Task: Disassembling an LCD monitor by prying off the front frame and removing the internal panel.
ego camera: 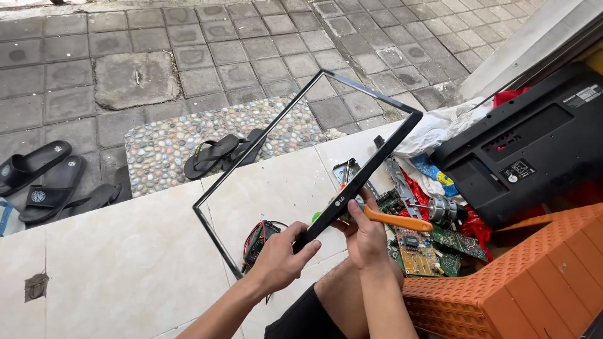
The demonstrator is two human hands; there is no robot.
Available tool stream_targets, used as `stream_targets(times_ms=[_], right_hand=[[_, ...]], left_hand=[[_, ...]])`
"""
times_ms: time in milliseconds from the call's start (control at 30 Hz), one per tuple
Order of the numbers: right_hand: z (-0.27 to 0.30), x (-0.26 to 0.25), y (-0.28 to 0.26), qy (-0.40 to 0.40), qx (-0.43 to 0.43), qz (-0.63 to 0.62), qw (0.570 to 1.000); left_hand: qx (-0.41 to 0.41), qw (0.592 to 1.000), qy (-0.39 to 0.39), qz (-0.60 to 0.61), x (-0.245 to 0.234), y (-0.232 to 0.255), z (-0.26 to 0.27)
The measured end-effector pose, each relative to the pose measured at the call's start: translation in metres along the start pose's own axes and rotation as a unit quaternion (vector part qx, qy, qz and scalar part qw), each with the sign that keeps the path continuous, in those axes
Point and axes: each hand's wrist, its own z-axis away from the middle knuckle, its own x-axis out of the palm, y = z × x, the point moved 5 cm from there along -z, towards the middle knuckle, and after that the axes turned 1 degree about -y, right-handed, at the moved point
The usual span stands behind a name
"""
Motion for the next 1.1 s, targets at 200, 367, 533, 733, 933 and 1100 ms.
stream_targets(times_ms=[200,367,533,733,933,1100], right_hand=[[0.01,0.019,0.018,-0.005,0.027,0.03,0.999],[0.011,0.027,-0.021,0.051,-0.076,0.309,0.947],[0.032,0.047,-0.036,0.037,-0.108,0.352,0.929],[0.032,0.081,-0.045,0.044,-0.153,0.429,0.889],[0.031,0.078,-0.042,0.051,-0.051,0.418,0.906],[0.028,0.078,-0.036,0.052,-0.012,0.402,0.914]], left_hand=[[-0.025,0.99,-0.008,0.135,-0.003,0.003,-0.012],[-0.021,0.995,0.049,0.082,-0.012,-0.008,-0.011],[-0.018,0.995,0.071,0.069,-0.009,-0.008,-0.007],[0.045,0.992,0.113,0.032,-0.006,0.0,0.002],[0.067,0.988,0.14,0.002,-0.005,0.003,0.004],[0.079,0.984,0.158,-0.027,0.004,-0.004,0.003]])
